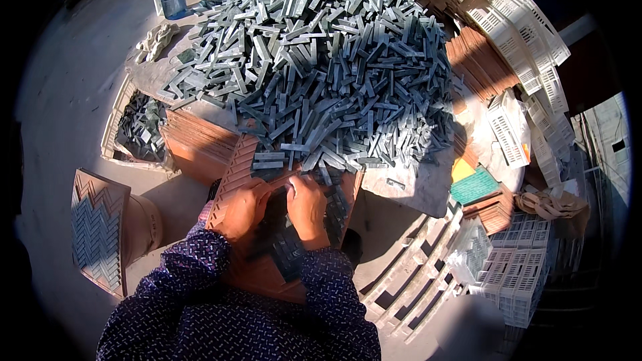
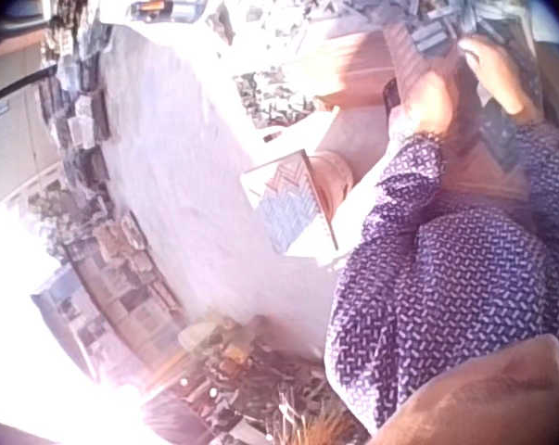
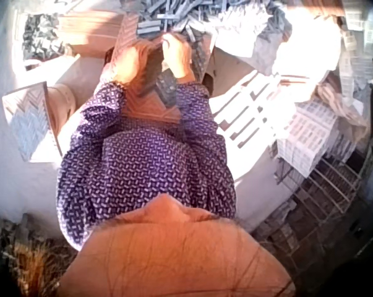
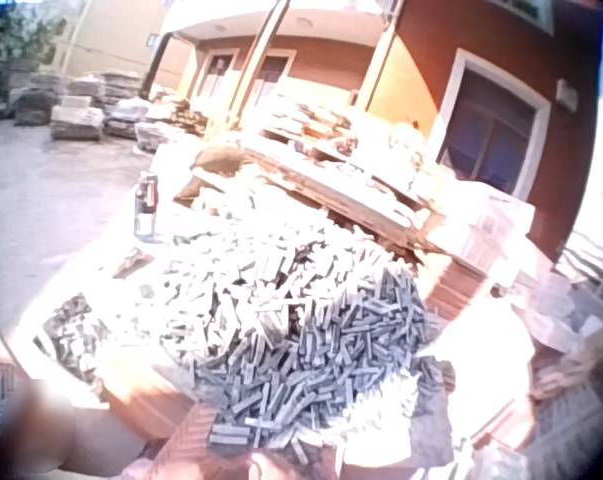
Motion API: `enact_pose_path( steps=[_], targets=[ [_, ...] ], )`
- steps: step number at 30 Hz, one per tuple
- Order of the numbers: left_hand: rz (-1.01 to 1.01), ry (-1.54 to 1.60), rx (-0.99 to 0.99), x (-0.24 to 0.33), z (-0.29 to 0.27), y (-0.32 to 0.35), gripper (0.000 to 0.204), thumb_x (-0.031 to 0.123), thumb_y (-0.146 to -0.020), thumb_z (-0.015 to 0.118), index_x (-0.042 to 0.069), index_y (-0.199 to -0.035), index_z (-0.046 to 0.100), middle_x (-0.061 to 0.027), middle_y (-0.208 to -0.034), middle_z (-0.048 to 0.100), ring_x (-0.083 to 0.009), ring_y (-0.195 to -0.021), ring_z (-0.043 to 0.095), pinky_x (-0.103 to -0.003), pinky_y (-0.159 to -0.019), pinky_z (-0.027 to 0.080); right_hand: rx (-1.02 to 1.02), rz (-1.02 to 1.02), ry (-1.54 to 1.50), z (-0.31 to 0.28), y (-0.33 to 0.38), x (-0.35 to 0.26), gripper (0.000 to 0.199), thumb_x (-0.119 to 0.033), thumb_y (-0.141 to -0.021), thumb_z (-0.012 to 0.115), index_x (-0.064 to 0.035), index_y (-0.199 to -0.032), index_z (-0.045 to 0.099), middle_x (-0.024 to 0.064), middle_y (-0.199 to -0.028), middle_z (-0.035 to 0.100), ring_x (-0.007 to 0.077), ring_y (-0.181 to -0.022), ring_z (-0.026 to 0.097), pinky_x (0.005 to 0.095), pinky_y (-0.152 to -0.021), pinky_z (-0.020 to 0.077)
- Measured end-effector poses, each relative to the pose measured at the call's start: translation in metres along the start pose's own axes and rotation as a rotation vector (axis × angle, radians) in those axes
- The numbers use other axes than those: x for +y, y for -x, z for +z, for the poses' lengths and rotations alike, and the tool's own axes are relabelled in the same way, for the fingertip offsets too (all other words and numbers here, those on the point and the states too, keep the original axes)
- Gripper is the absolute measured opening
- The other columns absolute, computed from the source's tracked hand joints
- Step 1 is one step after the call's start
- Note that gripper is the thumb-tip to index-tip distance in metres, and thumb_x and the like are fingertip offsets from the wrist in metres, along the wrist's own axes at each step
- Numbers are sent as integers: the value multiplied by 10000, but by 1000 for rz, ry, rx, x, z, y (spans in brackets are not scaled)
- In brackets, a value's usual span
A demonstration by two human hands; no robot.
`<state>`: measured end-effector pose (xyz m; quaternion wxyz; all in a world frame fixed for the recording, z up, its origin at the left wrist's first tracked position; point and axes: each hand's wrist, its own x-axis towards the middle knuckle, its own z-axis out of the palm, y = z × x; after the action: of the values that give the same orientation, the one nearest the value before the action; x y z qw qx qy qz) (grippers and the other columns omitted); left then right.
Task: The person picks small rectangular tiles from a large pile and places them one by one onto a wooden board, forming a herringbone pattern. The person continues arranging the tiles in a consistent orientation to extend the pattern across the board surface.
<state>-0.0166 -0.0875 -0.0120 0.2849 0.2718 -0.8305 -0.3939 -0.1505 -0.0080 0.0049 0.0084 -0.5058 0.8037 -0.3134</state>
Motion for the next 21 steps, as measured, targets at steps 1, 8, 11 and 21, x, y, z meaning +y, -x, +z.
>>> enact_pose_path(
  steps=[1,8,11,21],
  targets=[
    [-2,29,34,6,-15,-2,128,3,-804,614,16,-930,634,-163,-853,612,-364,-788,608,-394,-676,492,15,6,-20,-1,-1,-3,171,-39,-752,651,-62,-912,598,118,-855,605,349,-825,594,433,-682,487],
    [-50,-16,192,-25,-45,-14,95,31,-799,610,21,-893,605,-153,-878,606,-366,-822,594,-416,-698,484,45,-212,-59,18,-36,-7,327,6,-745,642,-34,-1067,598,179,-1087,594,383,-1019,567,413,-848,478],
    [-38,18,187,-18,-39,-19,107,32,-795,616,26,-900,603,-151,-879,606,-368,-819,595,-421,-701,486,-80,-307,-72,19,-56,-6,300,16,-743,625,-33,-1036,585,160,-1028,594,371,-984,571,424,-825,478],
    [89,-65,94,-25,-17,-39,218,23,-750,623,12,-947,529,-154,-1016,545,-376,-993,515,-427,-834,436,-89,10,-297,10,-40,3,115,-28,-830,585,-24,-940,549,150,-901,614,301,-822,615,378,-666,496]
  ],
)
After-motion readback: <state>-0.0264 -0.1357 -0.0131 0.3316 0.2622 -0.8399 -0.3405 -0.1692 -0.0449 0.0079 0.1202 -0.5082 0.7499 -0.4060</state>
